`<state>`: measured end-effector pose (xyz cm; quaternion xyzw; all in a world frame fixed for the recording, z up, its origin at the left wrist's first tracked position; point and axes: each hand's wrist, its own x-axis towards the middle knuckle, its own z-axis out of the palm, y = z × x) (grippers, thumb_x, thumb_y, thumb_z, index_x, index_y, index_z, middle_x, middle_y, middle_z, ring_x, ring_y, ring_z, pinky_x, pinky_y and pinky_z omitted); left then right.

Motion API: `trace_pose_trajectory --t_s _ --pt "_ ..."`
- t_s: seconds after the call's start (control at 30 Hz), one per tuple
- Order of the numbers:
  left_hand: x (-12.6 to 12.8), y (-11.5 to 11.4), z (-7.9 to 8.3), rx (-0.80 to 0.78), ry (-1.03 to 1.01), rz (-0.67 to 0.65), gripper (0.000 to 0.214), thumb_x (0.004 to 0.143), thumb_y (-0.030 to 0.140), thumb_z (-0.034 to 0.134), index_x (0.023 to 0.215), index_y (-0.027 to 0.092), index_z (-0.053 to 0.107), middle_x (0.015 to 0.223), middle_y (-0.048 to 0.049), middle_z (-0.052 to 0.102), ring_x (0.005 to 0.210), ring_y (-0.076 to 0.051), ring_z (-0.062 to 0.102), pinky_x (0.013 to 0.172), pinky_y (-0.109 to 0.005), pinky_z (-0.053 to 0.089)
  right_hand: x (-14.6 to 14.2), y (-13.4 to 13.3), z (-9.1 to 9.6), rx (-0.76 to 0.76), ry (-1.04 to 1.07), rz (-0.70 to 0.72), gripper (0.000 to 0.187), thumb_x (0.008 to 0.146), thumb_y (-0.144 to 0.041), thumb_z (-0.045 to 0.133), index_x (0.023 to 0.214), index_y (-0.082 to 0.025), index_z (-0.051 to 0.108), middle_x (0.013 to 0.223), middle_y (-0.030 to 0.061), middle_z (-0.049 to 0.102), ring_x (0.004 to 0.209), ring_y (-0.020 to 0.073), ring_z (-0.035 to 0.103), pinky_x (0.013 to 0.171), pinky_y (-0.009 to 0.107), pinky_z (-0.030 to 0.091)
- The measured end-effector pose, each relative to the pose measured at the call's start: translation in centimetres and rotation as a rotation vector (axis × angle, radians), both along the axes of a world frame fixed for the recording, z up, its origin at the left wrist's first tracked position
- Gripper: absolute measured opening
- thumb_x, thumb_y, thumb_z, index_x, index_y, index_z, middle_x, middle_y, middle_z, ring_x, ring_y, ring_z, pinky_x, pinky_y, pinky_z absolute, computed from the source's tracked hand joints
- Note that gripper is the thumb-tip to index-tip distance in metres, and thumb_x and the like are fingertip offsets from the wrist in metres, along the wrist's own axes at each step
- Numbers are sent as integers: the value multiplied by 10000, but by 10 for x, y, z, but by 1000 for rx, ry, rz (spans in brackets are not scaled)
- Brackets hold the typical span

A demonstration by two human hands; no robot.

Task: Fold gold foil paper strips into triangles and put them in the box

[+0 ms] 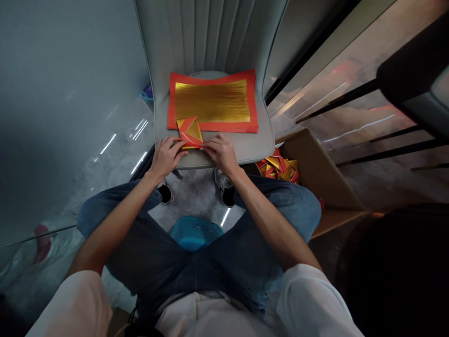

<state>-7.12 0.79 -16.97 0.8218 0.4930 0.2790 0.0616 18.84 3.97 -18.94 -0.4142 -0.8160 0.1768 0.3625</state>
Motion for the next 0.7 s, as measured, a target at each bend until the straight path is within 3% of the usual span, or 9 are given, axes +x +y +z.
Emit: trace_pose_trajectory --t_s 0.23,0.5,0.7 --pt "6 -9 5 75 -199 60 271 1092 478 607 1154 232 703 1081 -80 733 1062 -263 671 992 -445 556 8 1 5 -33 86 17 271 1070 -428 649 1028 -249 849 957 83 816 892 275 651 866 464 518" --pt "9 -8 13 55 -158 48 203 1078 417 646 1108 260 770 1100 -79 735 1136 -268 671 1027 -468 566 6 -2 9 -45 34 13 301 1080 -451 619 1016 -242 825 958 89 794 894 276 645 868 460 524" --pt "8 -9 13 50 -114 50 225 1110 369 580 1064 246 762 1094 -80 759 1178 -272 677 1069 -476 552 1 -2 5 -29 5 17 318 1086 -456 605 1016 -226 814 905 99 748 906 285 622 831 436 516"
